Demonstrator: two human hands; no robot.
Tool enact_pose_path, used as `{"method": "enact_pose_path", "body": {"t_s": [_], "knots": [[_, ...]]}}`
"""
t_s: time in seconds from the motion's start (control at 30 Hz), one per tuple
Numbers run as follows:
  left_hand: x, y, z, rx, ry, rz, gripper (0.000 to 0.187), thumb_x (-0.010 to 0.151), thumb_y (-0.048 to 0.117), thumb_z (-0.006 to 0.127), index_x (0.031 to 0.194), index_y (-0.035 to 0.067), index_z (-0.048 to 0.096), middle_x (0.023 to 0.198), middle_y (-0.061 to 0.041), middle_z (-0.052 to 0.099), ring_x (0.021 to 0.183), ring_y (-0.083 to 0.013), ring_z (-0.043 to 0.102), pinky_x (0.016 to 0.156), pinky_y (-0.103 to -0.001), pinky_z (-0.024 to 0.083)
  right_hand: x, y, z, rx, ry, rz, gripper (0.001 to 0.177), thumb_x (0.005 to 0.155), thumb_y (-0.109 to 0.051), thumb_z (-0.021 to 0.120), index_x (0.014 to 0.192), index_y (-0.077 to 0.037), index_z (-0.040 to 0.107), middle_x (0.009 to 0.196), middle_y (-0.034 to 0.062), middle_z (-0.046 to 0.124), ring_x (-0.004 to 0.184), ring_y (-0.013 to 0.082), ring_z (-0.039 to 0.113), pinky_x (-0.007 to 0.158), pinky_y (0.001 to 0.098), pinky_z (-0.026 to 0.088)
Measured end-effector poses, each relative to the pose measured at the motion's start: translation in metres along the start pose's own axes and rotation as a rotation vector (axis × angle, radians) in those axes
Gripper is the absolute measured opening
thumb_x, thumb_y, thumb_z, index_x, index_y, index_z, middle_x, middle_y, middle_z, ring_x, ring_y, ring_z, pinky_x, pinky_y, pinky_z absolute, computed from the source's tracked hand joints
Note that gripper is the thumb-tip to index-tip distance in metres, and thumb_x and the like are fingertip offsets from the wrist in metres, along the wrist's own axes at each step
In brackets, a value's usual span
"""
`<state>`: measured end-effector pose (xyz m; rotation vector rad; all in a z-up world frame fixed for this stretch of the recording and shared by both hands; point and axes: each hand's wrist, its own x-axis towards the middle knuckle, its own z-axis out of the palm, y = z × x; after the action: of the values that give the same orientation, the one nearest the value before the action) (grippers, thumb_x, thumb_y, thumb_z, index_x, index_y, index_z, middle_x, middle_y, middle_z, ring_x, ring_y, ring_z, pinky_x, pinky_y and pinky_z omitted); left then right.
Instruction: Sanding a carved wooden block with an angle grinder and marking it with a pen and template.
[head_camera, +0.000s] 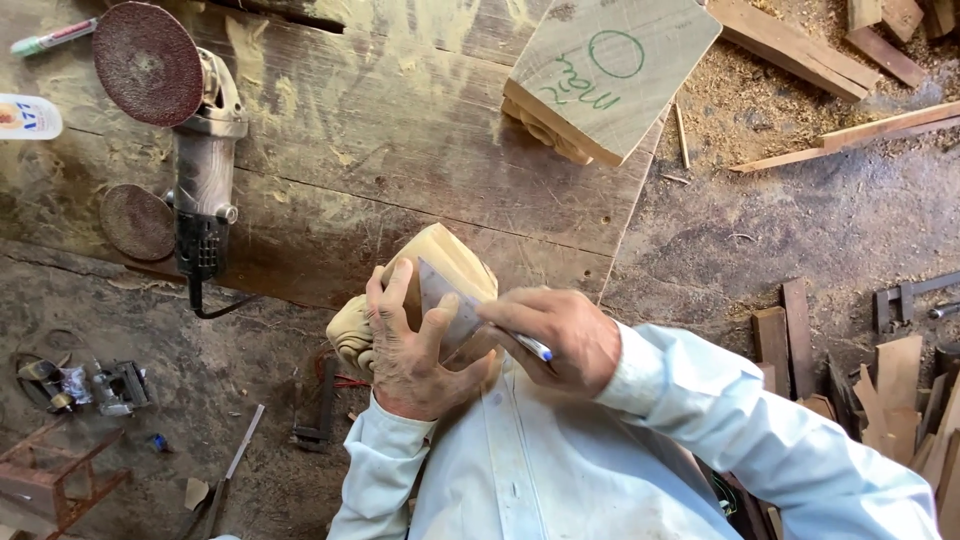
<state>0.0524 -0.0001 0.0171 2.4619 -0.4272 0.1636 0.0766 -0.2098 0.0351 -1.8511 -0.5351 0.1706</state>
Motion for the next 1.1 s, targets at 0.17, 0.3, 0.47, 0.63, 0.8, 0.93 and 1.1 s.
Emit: {"method": "enact_pose_path", "body": {"t_s": [0.17,0.3,0.47,0.63,0.8,0.93,1.1], "knots": [[0.001,0.003,0.003,0.031,0.034,-0.024,0.064,0.054,0.032,0.086,0.111,0.013,0.066,0.148,-0.028,0.042,0.130,-0.0645,0.042,0.105,-0.071,0.041,0.023,0.018,0.018,-0.009,0.046,-0.020,0.026,0.099,-0.016,0.060,0.122,-0.010,0.071,0.089,0.0130,0.069,0.078,0.0397,0.071,0.069,0.0468,0.061],[0.003,0.003,0.002,0.028,0.031,-0.035,0.065,0.050,0.030,0.088,0.109,0.014,0.067,0.147,-0.027,0.042,0.129,-0.0655,0.042,0.104,-0.071,0.042,0.027,0.023,0.026,0.010,0.077,-0.009,0.022,0.100,-0.014,0.061,0.119,-0.010,0.071,0.086,0.0128,0.068,0.077,0.0399,0.071,0.067,0.0457,0.061],[0.004,0.003,0.002,0.039,0.039,-0.027,0.059,0.053,0.031,0.086,0.108,0.016,0.068,0.146,-0.025,0.043,0.128,-0.0640,0.044,0.105,-0.069,0.043,0.031,0.018,0.025,0.013,0.087,0.003,0.021,0.101,-0.016,0.061,0.119,-0.012,0.072,0.084,0.0122,0.068,0.074,0.0395,0.069,0.065,0.0447,0.060],[0.000,0.001,0.001,0.016,0.023,-0.014,0.060,0.054,0.035,0.086,0.107,0.014,0.067,0.147,-0.027,0.042,0.130,-0.0646,0.042,0.106,-0.070,0.041,0.009,0.005,0.006,0.006,-0.035,0.033,0.023,0.101,-0.017,0.058,0.118,-0.010,0.071,0.080,0.0130,0.065,0.071,0.0390,0.069,0.063,0.0463,0.060],[-0.002,-0.001,0.004,-0.003,0.016,-0.010,0.068,0.052,0.036,0.089,0.110,0.011,0.064,0.149,-0.029,0.040,0.131,-0.0666,0.039,0.105,-0.073,0.039,-0.022,-0.024,-0.025,-0.074,-0.152,0.107,0.021,0.101,-0.020,0.054,0.108,-0.010,0.071,0.076,0.0125,0.065,0.068,0.0383,0.070,0.058,0.0472,0.059],[-0.001,0.006,-0.002,0.027,0.051,0.020,0.056,0.059,0.039,0.086,0.102,0.010,0.066,0.144,-0.027,0.048,0.133,-0.0624,0.042,0.110,-0.069,0.038,-0.028,-0.021,-0.044,0.041,-0.088,0.205,0.019,0.097,-0.015,0.061,0.108,-0.012,0.076,0.079,0.0123,0.073,0.071,0.0372,0.074,0.061,0.0436,0.060],[-0.027,0.022,-0.012,0.130,0.148,0.017,0.031,0.080,0.037,0.075,0.075,0.011,0.059,0.130,-0.016,0.067,0.127,-0.0530,0.058,0.107,-0.055,0.049,-0.034,-0.001,-0.034,0.079,0.058,0.386,0.020,0.094,-0.010,0.063,0.109,-0.011,0.076,0.082,0.0129,0.077,0.071,0.0315,0.077,0.062,0.0411,0.060]]}}
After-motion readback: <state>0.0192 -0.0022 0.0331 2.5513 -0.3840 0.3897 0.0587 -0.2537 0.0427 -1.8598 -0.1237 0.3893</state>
